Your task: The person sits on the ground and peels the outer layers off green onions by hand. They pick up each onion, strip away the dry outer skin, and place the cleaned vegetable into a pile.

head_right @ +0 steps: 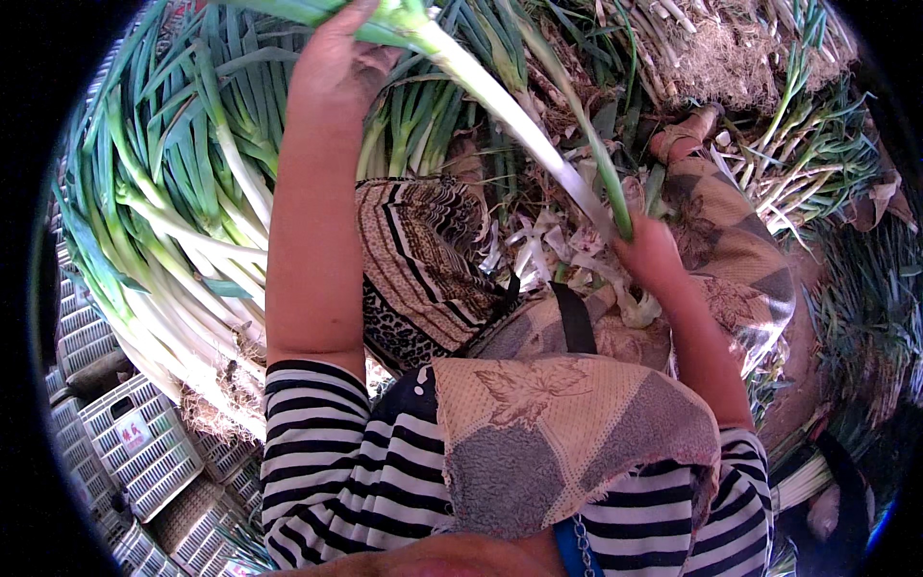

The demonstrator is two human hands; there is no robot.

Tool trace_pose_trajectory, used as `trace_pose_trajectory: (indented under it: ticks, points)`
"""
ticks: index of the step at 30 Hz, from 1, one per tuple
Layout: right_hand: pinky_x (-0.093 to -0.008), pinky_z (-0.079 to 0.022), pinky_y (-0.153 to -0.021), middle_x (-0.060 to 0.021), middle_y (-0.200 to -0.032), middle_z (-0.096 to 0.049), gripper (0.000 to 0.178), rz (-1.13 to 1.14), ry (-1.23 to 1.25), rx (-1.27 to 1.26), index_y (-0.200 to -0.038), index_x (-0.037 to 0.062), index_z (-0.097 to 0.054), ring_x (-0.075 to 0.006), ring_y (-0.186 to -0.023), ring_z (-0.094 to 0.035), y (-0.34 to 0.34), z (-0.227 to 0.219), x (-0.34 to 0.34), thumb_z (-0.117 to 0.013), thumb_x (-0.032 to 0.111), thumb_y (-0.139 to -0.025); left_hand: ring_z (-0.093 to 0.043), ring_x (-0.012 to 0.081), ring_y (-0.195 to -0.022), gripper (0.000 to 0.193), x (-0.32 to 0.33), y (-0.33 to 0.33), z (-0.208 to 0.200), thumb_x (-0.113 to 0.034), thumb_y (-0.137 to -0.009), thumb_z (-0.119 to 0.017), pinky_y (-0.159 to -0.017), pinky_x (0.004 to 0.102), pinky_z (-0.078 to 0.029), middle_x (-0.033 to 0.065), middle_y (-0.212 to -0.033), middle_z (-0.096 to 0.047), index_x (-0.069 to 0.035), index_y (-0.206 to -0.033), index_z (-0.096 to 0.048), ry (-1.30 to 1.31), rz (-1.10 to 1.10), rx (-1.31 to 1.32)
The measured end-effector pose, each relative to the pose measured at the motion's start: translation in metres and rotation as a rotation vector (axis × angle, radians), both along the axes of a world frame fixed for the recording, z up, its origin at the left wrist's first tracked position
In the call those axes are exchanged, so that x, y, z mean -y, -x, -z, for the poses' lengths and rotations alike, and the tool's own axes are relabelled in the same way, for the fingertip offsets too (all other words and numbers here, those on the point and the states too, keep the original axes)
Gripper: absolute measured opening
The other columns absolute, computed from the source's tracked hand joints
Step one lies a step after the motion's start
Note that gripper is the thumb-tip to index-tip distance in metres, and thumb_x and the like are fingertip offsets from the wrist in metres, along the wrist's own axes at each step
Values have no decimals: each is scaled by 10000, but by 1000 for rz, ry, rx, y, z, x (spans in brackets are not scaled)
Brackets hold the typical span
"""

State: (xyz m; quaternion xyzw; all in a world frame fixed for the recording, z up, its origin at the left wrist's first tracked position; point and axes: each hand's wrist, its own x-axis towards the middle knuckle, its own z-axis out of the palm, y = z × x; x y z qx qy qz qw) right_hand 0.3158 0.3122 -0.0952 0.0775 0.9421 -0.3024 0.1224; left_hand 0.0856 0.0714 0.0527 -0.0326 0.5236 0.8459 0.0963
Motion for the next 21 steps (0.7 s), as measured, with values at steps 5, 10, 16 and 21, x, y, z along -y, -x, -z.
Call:
trace_pose_trajectory:
  ticks: [5, 10, 16, 21]
  points:
    - [-442, -425, -816, -251, -952, -563, 371, 182, 10, 165, -1085, 24, -496, -400, -927, -537, -57, 6, -27, -585, 124, -739, -601, 139, -709, 293, 13, -2, 12, -205, -829, -609, -446, 171, -454, 51, -828, -590, -22, -1037, -516, -134, 163, 17]
    - [-397, -397, -887, -238, -1085, -510, 326, 91, 51, -222, -1116, -25, -470, -369, -1057, -485, -5, -60, -22, -501, 81, -809, -585, 142, -596, 281, 3, 5, 17, -322, -866, -541, -431, 201, -464, 39, -778, -596, -58, -963, -536, -351, 236, -13]
    - [-369, -453, -808, -214, -1044, -559, 381, -190, 330, -418, -1159, -8, -485, -315, -951, -573, 42, -116, 45, -538, 227, -863, -608, 230, -575, 366, -14, -20, 7, -461, -857, -484, -544, 368, -536, 49, -621, -590, -102, -860, -555, -351, 50, 37]
    - [-324, -472, -717, -214, -897, -600, 313, -235, 393, -247, -1122, -56, -507, -262, -814, -612, 60, -112, 62, -509, 142, -880, -521, 259, -568, 458, -23, -35, -2, -536, -823, -487, -498, 355, -487, 98, -635, -517, -78, -825, -504, -467, -39, 162]
